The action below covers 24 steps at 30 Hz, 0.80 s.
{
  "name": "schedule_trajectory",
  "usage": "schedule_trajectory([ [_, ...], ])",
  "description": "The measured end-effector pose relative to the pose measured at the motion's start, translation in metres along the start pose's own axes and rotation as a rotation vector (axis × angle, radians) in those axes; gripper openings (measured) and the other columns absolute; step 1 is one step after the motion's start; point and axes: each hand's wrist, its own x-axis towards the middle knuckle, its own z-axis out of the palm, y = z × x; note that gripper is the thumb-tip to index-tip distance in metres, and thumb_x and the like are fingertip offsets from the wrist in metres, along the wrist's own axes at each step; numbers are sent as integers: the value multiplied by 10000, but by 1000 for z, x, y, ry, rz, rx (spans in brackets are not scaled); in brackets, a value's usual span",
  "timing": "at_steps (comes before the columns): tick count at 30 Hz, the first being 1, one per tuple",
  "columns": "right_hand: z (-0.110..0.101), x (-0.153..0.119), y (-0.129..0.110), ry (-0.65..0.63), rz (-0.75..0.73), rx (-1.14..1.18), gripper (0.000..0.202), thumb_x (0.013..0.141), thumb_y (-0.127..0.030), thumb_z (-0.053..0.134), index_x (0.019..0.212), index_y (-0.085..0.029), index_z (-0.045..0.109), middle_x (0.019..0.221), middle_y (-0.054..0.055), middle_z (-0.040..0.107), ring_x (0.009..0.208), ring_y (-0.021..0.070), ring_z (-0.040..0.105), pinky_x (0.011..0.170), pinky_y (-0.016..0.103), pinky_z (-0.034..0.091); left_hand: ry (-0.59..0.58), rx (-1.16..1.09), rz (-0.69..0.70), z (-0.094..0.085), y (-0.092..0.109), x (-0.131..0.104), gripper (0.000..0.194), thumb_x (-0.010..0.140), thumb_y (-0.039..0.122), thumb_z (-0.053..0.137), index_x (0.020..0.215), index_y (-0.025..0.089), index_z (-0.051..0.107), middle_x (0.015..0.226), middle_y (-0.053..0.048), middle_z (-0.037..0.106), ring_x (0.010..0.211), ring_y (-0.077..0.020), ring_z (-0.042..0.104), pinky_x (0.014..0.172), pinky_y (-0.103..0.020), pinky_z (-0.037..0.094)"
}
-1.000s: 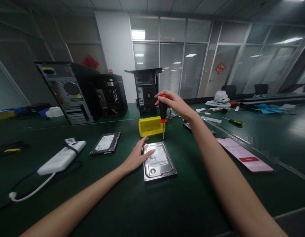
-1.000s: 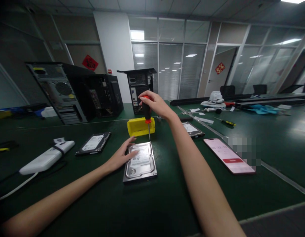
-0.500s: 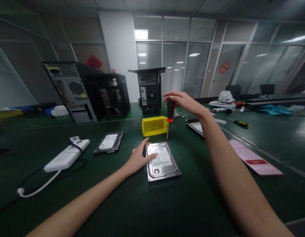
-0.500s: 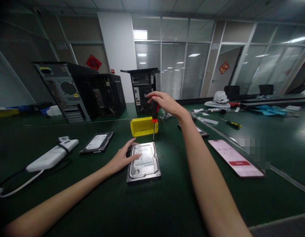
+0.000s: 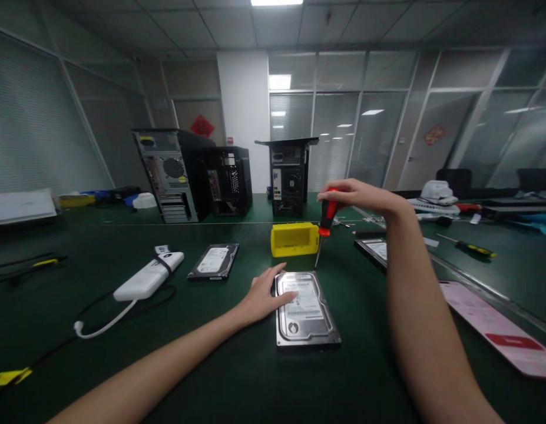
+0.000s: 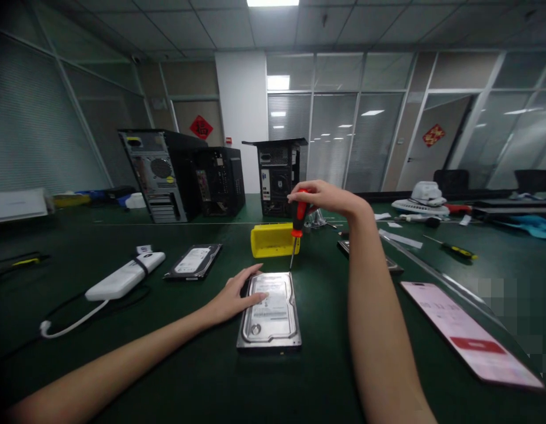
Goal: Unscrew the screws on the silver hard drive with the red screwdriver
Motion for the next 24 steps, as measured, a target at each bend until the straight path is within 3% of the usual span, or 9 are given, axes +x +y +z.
schedule_trajectory([
  [10, 13, 2, -14, 8, -96, -71, 251, 822, -419, 582, 899, -187, 636, 894, 58, 656, 785, 164, 619, 679, 281, 520, -15, 20, -1, 0, 0, 2, 758, 809, 572, 564, 1431, 207, 333, 1401, -121, 467, 1292, -316, 414, 1083, -479, 282],
  [17, 24, 10, -19, 96, -88, -198, 328, 819, -482, 560, 841, -160, 613, 788, 58, 628, 692, 156, 580, 595, 280, 465, -4, 34, -4, 0, 4, 1, 723, 804, 563, 570, 1412, 225, 371, 1392, -115, 475, 1273, -332, 431, 1062, -490, 305],
  [24, 17, 4, -14, 33, -8, -148, 282, 819, -449, 567, 959, -205, 593, 955, 91, 639, 813, 216, 607, 651, 343, 520, -19, 18, 28, 0, -3, 1, 768, 795, 617, 555, 1430, 241, 342, 1372, -98, 486, 1264, -315, 435, 1060, -476, 310],
])
